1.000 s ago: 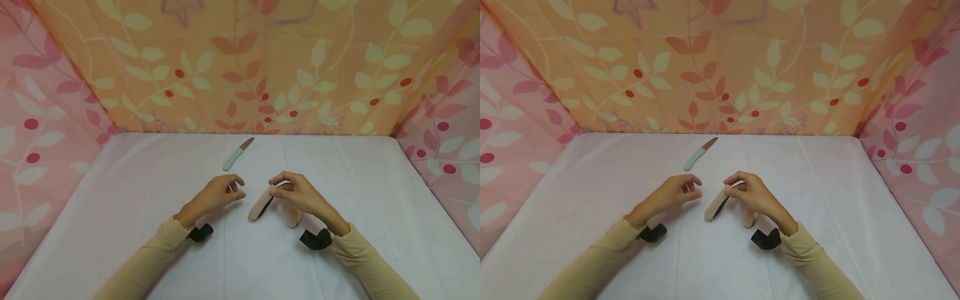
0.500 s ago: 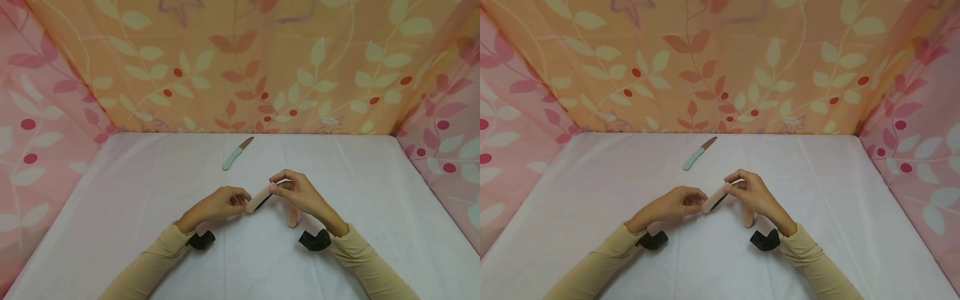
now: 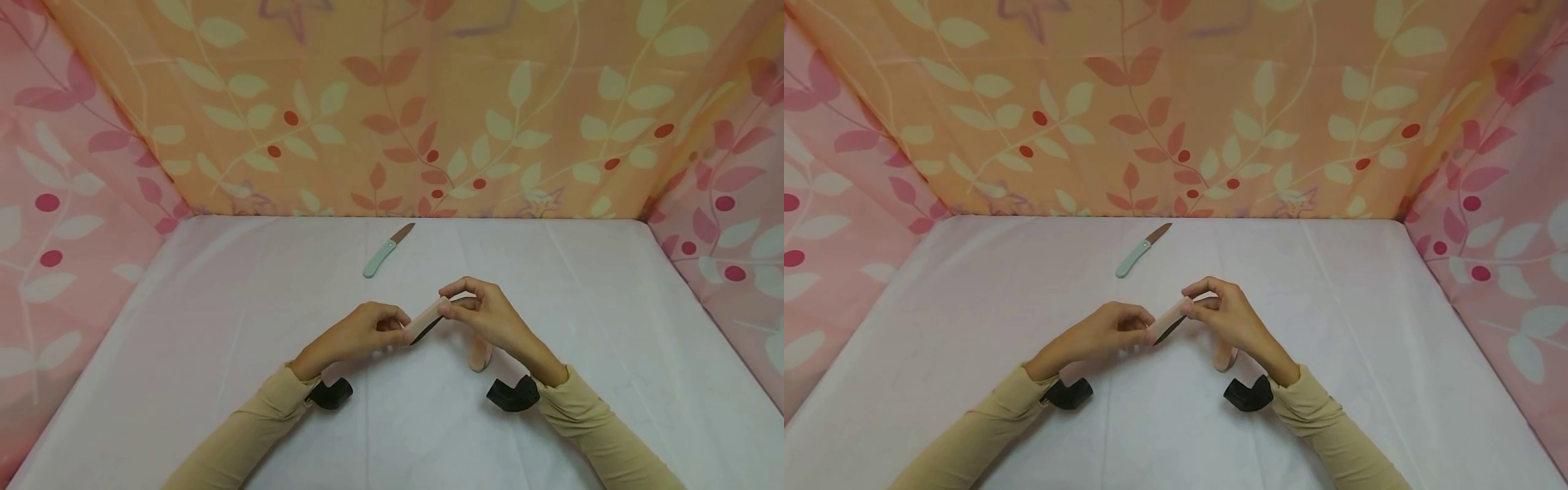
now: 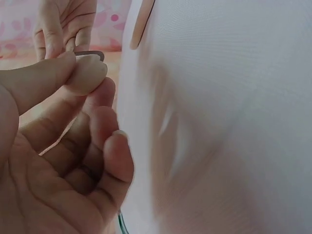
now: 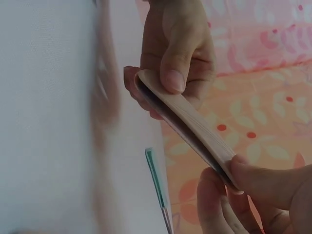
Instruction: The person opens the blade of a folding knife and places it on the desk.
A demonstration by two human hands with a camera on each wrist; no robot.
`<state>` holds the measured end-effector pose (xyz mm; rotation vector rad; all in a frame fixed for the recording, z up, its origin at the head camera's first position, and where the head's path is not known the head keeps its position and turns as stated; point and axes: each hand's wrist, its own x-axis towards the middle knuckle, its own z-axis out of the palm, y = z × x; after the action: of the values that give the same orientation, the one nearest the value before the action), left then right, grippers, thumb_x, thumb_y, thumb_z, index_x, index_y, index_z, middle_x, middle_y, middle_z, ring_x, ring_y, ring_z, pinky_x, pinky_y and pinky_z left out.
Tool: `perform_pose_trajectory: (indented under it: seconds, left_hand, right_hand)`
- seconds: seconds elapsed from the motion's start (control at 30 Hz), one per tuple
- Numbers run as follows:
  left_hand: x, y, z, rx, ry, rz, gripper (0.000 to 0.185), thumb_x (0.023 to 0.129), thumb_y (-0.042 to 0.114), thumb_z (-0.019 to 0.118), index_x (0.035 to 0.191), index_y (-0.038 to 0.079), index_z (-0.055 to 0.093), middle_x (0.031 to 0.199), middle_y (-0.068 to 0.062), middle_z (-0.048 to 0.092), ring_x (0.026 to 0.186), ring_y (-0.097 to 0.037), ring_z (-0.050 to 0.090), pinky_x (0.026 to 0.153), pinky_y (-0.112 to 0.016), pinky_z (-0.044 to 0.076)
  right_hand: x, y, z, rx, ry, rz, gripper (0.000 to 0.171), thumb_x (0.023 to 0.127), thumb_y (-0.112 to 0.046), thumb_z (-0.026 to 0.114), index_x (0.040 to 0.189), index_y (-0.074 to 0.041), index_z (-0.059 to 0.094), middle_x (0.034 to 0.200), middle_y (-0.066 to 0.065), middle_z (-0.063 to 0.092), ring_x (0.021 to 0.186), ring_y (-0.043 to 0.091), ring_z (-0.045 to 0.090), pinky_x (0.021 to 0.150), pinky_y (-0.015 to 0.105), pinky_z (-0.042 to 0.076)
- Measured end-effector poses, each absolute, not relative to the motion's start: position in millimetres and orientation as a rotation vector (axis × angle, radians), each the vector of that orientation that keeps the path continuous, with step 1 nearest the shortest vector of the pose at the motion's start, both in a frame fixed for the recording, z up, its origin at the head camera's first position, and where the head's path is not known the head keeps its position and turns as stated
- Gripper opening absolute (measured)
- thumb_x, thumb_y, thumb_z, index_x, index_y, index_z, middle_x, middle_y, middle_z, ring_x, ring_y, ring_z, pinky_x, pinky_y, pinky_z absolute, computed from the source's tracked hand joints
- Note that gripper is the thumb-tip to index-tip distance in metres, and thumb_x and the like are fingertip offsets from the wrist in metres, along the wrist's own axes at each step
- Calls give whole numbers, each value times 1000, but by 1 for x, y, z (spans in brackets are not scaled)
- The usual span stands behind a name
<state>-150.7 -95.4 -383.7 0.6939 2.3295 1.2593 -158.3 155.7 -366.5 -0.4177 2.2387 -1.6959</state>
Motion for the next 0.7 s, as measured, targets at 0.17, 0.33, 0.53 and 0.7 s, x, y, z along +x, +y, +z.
perform_pose_trajectory:
  seconds: [0.17, 0.33, 0.53, 0.7]
  left_hand:
    - [-149, -95, -382, 724, 2331, 1298, 16, 94, 20, 69, 103, 8, 74, 86, -4, 74, 74, -16, 64, 65, -21, 49]
    - [-149, -95, -380, 708, 2355, 1341, 16, 94, 20, 69, 103, 7, 74, 87, -6, 75, 75, -16, 66, 66, -22, 51]
    - [-150, -95, -381, 692, 2371, 1358, 17, 94, 20, 69, 103, 6, 73, 88, -5, 75, 77, -13, 67, 68, -23, 52]
    - [-149, -94, -381, 696, 2363, 1383, 18, 94, 21, 69, 103, 6, 73, 89, -6, 75, 79, -17, 69, 68, -23, 52]
  right_hand:
    - [-159, 154, -370, -410, 2216, -1759, 44, 94, -12, 69, 129, 9, 53, 122, 24, 61, 92, 13, 73, 84, 21, 55]
    - [-158, 152, -372, -413, 2155, -1776, 45, 95, -11, 67, 133, 7, 51, 118, 21, 60, 89, 15, 73, 84, 30, 58]
    - [-156, 149, -371, -418, 2134, -1682, 36, 97, -16, 65, 123, 7, 58, 109, 19, 68, 89, 17, 73, 84, 30, 58]
    - [-156, 148, -373, -433, 2136, -1655, 29, 96, -17, 66, 112, 7, 62, 99, 17, 72, 86, 14, 72, 81, 28, 58]
